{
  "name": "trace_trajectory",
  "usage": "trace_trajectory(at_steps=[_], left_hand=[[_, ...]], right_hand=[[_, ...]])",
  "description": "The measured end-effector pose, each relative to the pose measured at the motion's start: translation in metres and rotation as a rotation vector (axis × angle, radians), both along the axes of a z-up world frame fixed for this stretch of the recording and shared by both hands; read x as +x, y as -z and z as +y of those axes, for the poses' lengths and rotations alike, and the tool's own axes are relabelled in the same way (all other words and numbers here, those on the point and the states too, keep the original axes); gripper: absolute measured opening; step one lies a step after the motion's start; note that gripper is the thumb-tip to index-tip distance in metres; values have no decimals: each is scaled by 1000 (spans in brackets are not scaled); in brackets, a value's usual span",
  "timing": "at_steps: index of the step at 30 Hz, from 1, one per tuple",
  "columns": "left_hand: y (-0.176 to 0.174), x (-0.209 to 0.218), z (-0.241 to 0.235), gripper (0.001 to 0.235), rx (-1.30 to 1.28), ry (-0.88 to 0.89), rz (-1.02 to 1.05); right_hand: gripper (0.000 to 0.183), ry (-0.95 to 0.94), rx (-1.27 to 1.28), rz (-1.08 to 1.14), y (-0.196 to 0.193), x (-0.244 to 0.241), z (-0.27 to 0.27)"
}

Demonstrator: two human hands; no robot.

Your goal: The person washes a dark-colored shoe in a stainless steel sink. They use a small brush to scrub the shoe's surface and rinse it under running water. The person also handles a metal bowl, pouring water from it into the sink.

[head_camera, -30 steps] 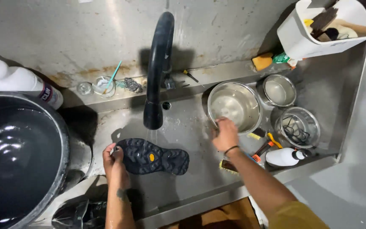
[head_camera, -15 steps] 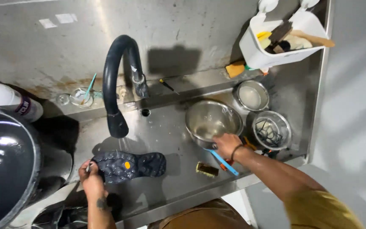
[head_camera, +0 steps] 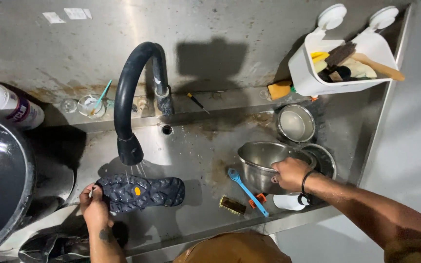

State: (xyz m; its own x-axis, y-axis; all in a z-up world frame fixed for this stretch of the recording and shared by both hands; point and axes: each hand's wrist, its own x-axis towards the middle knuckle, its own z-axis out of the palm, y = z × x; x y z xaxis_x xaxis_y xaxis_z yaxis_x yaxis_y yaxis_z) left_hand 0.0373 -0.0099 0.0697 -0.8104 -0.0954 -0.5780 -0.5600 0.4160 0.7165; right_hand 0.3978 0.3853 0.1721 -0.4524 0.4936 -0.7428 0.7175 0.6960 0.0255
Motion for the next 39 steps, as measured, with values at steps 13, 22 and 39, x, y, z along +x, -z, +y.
trace_trajectory(at_steps=[13,22,39], left_hand=[[-14,8,2,23,134,10,84],[28,2,-12,24,194,-41,152],[24,7,-14,25,228,-29,182]], right_hand=[[19,-547,-50,-284,-45,-98,-26],[23,-643,52,-264,-31,-94,-16],[20,-760,353,454,125,3,-50]])
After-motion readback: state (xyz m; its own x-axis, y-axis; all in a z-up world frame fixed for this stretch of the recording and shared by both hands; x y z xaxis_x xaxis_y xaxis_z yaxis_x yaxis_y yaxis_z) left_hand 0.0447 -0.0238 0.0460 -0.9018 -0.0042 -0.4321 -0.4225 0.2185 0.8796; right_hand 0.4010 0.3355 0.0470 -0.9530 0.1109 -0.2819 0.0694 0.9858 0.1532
